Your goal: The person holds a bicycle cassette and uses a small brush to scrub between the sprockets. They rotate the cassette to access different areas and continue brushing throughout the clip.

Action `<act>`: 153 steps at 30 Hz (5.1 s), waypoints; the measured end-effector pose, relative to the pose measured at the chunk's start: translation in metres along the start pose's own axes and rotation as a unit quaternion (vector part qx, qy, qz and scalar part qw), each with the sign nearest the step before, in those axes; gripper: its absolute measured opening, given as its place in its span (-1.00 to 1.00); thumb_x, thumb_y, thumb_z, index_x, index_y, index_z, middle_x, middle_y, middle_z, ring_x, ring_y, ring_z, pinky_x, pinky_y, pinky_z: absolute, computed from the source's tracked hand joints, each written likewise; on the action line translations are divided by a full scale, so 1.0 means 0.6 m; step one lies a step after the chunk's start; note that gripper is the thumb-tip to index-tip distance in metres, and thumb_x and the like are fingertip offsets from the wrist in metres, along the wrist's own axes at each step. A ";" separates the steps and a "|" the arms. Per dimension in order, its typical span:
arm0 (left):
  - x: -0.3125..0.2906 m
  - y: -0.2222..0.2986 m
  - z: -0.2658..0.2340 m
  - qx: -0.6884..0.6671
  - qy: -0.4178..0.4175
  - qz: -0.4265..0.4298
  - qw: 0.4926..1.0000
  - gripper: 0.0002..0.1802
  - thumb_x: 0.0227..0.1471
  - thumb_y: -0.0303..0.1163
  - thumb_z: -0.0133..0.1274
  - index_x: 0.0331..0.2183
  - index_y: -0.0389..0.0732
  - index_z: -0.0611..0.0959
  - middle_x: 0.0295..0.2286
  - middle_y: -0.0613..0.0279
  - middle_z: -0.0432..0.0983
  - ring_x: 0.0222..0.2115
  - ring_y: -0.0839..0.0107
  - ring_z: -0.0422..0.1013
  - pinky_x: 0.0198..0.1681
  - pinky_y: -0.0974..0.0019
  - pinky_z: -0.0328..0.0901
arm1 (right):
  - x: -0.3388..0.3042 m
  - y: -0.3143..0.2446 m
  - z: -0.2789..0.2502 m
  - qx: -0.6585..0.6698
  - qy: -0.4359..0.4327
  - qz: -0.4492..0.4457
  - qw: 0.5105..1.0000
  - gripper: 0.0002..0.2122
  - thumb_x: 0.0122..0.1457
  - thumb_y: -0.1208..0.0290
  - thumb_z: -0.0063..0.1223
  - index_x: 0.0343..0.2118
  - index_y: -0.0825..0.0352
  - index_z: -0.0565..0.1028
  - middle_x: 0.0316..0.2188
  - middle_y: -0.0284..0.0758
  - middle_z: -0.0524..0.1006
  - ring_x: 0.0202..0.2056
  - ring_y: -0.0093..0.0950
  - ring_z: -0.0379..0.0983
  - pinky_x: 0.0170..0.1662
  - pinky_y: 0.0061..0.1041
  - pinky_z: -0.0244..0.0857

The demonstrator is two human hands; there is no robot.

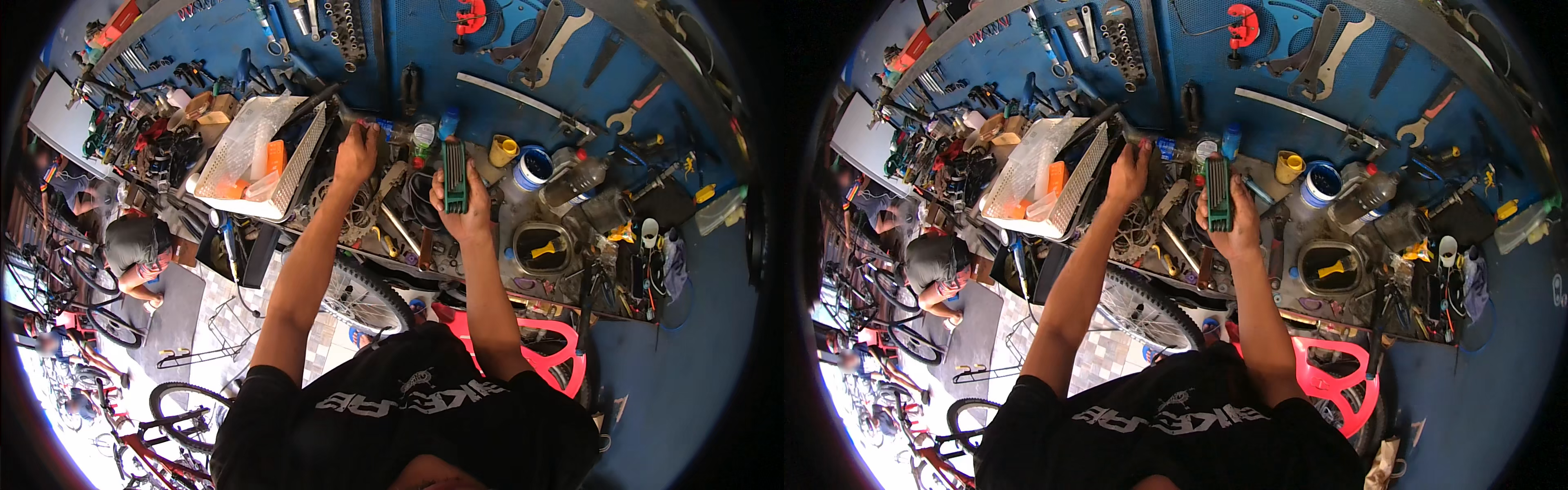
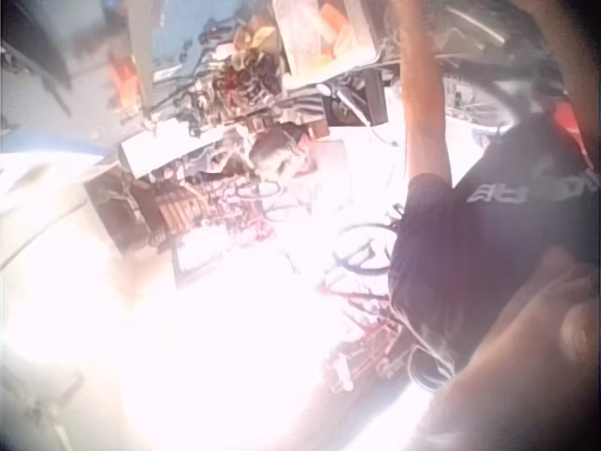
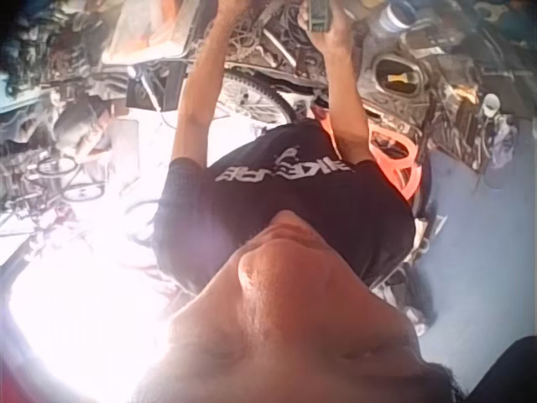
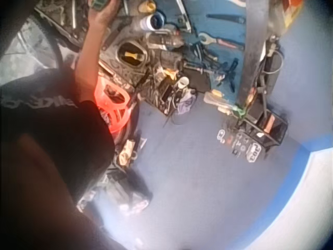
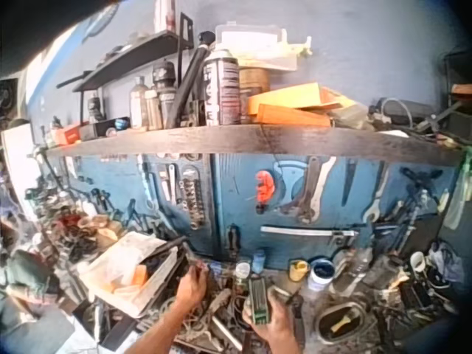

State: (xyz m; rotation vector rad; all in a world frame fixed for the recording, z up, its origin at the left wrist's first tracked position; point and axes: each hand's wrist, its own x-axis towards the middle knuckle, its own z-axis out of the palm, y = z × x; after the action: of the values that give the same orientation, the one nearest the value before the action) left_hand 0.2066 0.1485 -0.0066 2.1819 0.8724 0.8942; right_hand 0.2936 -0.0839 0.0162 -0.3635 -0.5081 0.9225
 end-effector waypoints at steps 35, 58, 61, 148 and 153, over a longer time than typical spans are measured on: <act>-0.180 0.214 -0.151 -0.062 -0.074 0.317 0.943 -0.23 -0.19 -0.60 0.22 0.16 -0.35 0.47 0.13 -0.15 0.45 0.14 -0.10 0.37 0.25 0.03 0.28 | -0.052 0.053 0.090 -0.280 0.075 -0.054 0.955 -0.54 0.55 0.19 -0.26 0.37 0.34 0.24 0.24 -0.24 0.41 0.25 -0.43 0.34 0.32 -0.37 0.22; -0.204 0.195 -0.168 -0.252 -0.160 0.040 0.954 -0.55 0.11 -0.57 0.23 0.04 -0.36 0.51 -0.14 0.06 0.59 -0.15 0.35 0.55 -0.04 0.32 0.43 | -0.050 0.015 0.098 -0.471 -0.012 -0.091 0.877 -0.60 0.53 0.23 -0.16 0.26 0.38 0.40 0.15 -0.26 0.52 0.14 -0.44 0.44 0.23 -0.46 0.25; -0.205 0.217 -0.180 -0.130 -0.103 0.161 0.973 -0.36 -0.01 -0.58 0.28 0.13 -0.33 0.46 0.00 -0.04 0.49 0.02 0.12 0.47 0.10 0.19 0.38 | -0.049 0.019 0.095 -0.235 0.086 0.032 0.968 -0.59 0.53 0.23 -0.17 0.27 0.37 0.38 0.15 -0.27 0.53 0.13 -0.46 0.47 0.22 -0.47 0.30; -0.232 0.148 -0.155 0.021 -0.049 0.184 0.981 -0.79 0.12 -0.54 0.17 -0.16 -0.34 0.65 -0.31 -0.11 0.62 -0.32 -0.08 0.60 -0.26 0.06 0.47 | -0.105 0.079 0.098 -0.686 0.072 -0.106 0.716 -0.44 0.34 0.22 0.18 0.31 0.36 0.30 -0.07 0.02 0.47 -0.01 0.01 0.49 0.00 -0.16 0.39; -0.236 0.105 -0.171 -0.112 -0.210 0.062 0.969 -0.84 0.17 -0.51 0.19 -0.20 -0.36 0.69 -0.40 -0.03 0.67 -0.44 0.14 0.61 -0.33 0.23 0.46 | -0.113 0.034 0.091 -0.753 -0.023 -0.031 0.657 -0.32 0.21 0.01 0.28 0.31 0.24 0.34 -0.09 -0.08 0.48 -0.05 -0.01 0.50 -0.02 -0.11 0.39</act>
State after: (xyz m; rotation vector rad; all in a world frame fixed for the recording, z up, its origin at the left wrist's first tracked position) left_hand 0.0712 0.0339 0.0490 2.1285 0.4119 0.5239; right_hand 0.2156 -0.1240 0.0330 -1.8292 -1.2773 0.2085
